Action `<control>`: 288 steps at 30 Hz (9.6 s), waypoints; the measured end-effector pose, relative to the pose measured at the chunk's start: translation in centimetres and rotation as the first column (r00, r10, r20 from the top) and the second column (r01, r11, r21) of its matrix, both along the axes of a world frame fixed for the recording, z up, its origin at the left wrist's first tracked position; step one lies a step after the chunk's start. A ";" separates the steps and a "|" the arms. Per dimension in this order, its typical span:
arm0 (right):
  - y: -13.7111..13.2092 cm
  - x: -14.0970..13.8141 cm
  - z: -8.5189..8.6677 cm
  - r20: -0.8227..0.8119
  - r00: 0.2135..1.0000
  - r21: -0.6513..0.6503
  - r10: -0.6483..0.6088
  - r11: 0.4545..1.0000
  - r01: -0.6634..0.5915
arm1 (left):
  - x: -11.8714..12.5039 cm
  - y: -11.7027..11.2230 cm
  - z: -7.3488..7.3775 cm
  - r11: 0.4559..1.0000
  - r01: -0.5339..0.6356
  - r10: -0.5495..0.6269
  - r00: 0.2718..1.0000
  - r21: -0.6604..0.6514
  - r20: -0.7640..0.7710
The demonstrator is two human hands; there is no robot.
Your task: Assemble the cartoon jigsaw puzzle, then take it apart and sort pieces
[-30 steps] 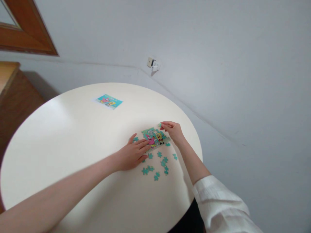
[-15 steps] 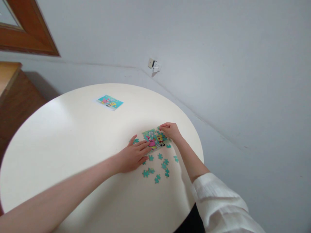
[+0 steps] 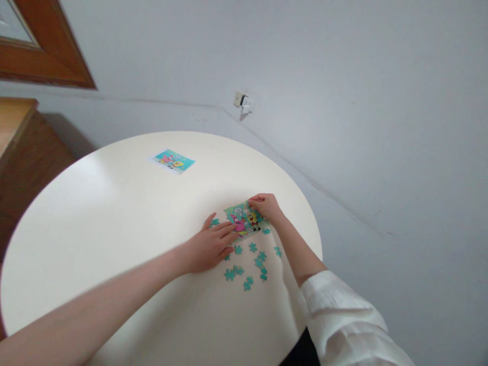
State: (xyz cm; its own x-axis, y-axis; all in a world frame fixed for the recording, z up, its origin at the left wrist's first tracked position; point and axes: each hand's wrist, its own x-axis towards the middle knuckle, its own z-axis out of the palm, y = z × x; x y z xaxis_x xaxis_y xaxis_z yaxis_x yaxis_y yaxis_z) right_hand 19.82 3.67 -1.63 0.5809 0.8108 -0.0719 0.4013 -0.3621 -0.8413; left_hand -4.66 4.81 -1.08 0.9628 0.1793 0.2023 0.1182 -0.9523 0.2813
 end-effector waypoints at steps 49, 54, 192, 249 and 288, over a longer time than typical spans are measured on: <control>1.9 -7.1 3.5 0.398 0.543 -0.267 0.739 0.660 -0.702 | 0.2 -0.1 0.1 0.999 -0.007 0.008 1.000 -0.051 0.012; 1.0 -7.1 3.1 0.474 0.652 -0.138 0.591 0.782 -0.609 | 0.2 -0.2 0.2 0.999 -0.015 0.015 1.000 -0.043 0.019; -3.3 -7.3 -0.4 0.599 0.784 -0.056 0.165 0.985 -0.165 | 0.6 0.2 -0.7 0.910 -0.368 0.369 0.929 0.193 0.030; -3.6 -7.9 -0.5 0.614 0.751 -0.040 0.242 0.960 -0.277 | 1.4 2.6 -0.3 0.786 -0.592 0.604 0.797 -0.177 0.014; -3.6 -8.1 -0.5 0.628 0.737 -0.061 0.250 0.960 -0.273 | 2.0 2.8 -0.5 0.695 -0.675 0.700 0.714 -0.246 0.016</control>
State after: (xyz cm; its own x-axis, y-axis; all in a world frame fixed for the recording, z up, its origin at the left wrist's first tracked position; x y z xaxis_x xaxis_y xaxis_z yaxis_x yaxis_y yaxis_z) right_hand 11.70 0.09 -2.10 0.2508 0.9324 0.2600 0.9148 -0.1405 -0.3787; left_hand -2.64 7.64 -1.59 0.5296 0.8316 0.1673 0.6761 -0.5330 0.5088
